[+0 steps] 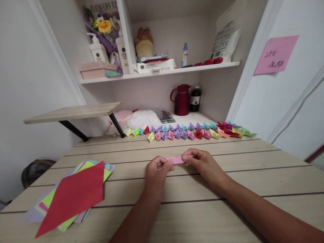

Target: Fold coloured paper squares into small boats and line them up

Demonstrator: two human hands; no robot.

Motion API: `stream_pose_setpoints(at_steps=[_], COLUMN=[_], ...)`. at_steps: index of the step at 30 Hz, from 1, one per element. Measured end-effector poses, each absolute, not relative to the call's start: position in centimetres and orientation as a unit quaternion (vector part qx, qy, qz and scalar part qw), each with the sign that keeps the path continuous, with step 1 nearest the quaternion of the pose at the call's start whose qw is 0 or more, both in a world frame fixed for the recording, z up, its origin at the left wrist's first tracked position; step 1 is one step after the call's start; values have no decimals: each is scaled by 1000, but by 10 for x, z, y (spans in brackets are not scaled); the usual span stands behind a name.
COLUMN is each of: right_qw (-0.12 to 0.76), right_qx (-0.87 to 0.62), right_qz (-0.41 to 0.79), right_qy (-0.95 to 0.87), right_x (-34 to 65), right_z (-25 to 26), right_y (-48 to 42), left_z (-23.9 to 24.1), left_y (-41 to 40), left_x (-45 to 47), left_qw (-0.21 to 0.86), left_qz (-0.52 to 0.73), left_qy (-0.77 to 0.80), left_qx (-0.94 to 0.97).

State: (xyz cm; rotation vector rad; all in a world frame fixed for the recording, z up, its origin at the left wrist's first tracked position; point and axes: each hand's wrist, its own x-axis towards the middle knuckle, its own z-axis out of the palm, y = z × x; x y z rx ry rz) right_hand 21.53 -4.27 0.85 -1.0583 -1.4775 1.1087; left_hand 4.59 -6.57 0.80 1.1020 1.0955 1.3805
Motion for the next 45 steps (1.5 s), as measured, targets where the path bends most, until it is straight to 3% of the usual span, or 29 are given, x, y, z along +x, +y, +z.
stream_pose_setpoints(at_steps=[9,17,22,26,45], right_qw=[467,423,385,361,348], right_qx=[-424,-444,-450,-447,-437], right_qz=[479,405,279,194,189], right_qy=[-611,-678,-756,-795,-808], right_x=[215,217,224,228,233], right_z=[7,0,-2,0,-2], right_y=[-44,-40,-36,-35,-34], left_z=[8,-4,-6,-7,-5], left_y=[-69,-62,-58,-60,-63], left_x=[46,39,35,38,42], left_qw=[532,366,284,241,115], left_qz=[564,516,409,393,262], left_qy=[411,470,519,546,528], left_qx=[480,616,694,699,800])
